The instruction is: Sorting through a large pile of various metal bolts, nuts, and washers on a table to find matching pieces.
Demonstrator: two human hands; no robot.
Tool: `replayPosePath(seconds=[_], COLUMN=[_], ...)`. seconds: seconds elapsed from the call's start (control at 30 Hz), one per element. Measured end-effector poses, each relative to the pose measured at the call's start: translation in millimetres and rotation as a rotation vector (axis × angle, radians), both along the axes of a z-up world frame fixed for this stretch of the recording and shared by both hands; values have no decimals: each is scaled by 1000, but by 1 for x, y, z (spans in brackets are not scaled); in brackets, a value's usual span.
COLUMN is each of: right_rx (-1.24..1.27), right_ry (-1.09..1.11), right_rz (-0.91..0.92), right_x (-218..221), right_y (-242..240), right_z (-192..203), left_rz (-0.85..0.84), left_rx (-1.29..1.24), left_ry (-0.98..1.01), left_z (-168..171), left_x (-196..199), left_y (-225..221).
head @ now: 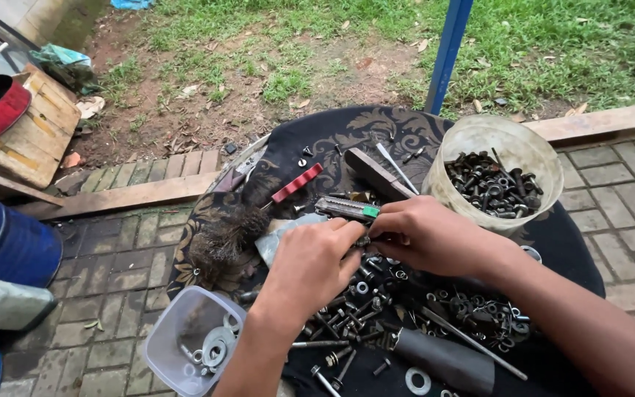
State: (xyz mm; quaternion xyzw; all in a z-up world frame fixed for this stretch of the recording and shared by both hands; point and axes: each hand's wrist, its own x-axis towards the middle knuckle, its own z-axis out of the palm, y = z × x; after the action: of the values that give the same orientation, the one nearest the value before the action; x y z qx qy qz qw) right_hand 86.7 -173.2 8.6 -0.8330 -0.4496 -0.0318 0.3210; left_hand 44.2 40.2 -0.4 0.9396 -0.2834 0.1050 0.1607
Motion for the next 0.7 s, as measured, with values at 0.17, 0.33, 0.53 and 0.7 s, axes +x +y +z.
replayPosePath(seconds=[0.17,0.33,0.53,0.7], right_rx=[-8,-12,-6,-11], right_ry=[-9,13,-6,-10], right_rz=[-5,-7,-4,3], right_x=[0,1,3,3], right_y=[-1,-1,-2,-2], right_z=[-4,-5,-6,-6], left_rz=[-3,-6,-6,-2], left_rx=[0,9,3,-2], left_ry=[-9,-8,-24,-28], left_z=[1,3,1,-3], left_x=[-1,-2,-1,0], left_y=[0,0,1,1])
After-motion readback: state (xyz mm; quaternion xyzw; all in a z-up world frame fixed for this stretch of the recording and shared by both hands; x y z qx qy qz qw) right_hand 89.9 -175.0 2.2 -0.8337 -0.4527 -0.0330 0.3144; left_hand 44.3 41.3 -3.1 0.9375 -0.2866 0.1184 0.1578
